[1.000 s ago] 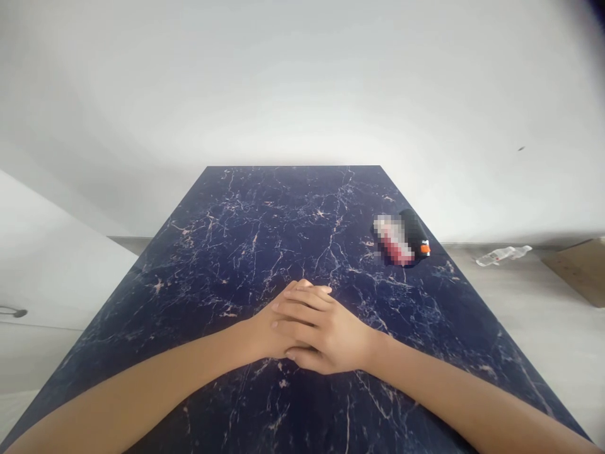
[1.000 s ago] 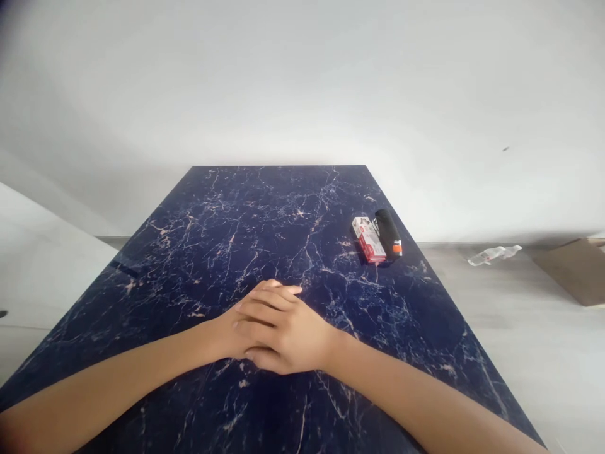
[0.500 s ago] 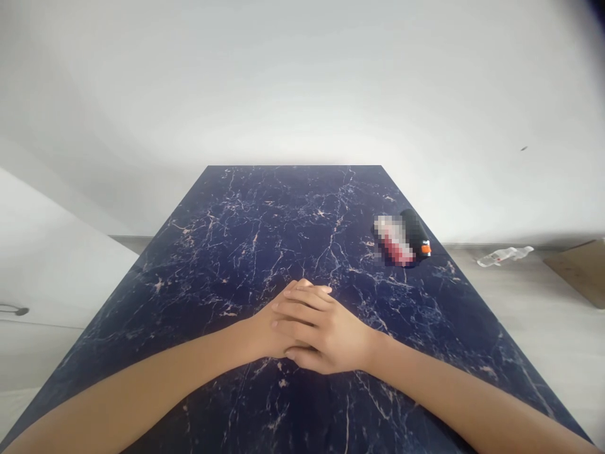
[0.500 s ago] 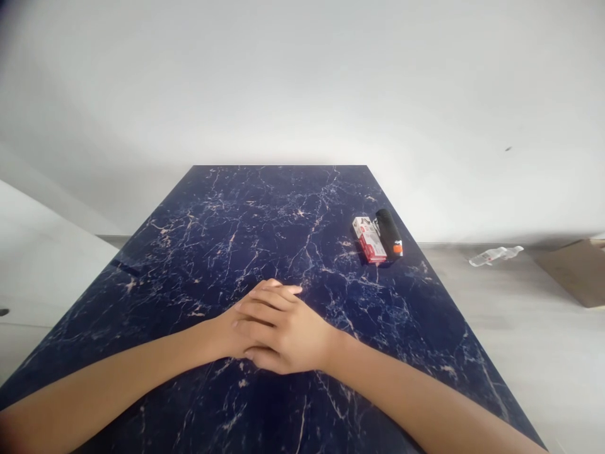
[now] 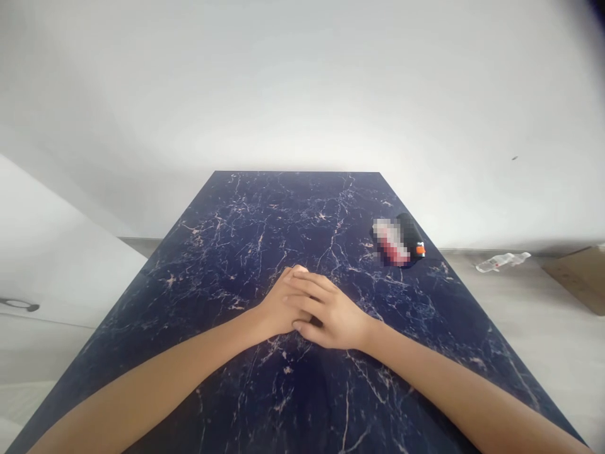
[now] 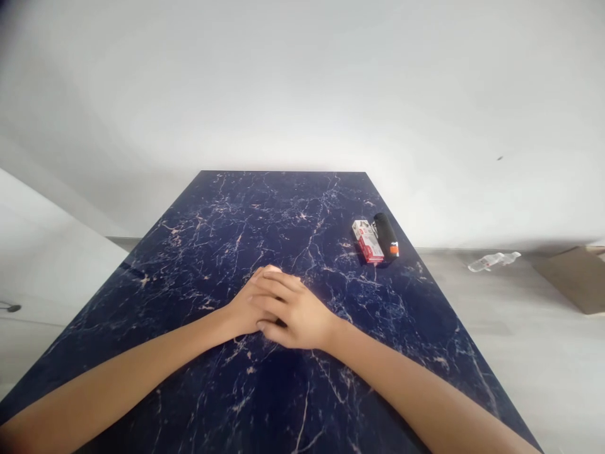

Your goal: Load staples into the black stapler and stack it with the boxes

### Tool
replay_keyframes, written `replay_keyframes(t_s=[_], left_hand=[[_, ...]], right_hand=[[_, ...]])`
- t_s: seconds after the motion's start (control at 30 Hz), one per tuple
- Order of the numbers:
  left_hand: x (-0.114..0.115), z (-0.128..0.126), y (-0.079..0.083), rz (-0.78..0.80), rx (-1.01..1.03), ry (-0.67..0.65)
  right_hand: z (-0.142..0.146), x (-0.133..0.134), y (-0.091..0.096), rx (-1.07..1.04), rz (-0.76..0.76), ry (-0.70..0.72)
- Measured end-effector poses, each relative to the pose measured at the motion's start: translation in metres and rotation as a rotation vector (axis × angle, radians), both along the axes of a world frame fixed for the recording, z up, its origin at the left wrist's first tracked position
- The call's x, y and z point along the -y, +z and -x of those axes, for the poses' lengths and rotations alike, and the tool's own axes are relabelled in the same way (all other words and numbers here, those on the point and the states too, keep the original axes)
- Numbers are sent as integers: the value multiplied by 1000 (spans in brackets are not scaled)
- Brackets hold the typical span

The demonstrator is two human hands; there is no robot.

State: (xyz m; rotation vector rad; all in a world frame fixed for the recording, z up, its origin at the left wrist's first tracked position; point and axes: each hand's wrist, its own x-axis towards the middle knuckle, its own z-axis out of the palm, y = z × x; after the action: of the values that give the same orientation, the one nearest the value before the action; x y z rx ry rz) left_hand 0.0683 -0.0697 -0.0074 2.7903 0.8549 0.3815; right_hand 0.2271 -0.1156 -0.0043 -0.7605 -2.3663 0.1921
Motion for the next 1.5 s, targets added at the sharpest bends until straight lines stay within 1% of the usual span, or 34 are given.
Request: replay_keyframes(t_s=[0.1,0.23,0.47,0.6,0.8,1.0,1.17,1.4,1.5], left_hand=[[-4,4,5,34,79,-4],[-4,7,8,82,152,47],[1,7,13,83,138,58],[2,10,11,102,145,59],[2,15,5,118,186,77],[2,15,3,129,207,78],[4,16,8,149,207,83],[6,17,16,223,290,92],[6,16,19,266,343,116]], right_hand=[[-2,-1,-1,-14,48,-70],[-3,-2,0,-8,68,-86],[-1,0,0,-16,55,-92],[-5,-2,1,-20,60,-69],[-14,-8,3,-57,164,-178],[-14,-8,3,-61,192,-186],[-13,-9,3,-74,209,-205],[-11,-10,7,-151,327,-259],[-9,-11,6,-180,379,-309]])
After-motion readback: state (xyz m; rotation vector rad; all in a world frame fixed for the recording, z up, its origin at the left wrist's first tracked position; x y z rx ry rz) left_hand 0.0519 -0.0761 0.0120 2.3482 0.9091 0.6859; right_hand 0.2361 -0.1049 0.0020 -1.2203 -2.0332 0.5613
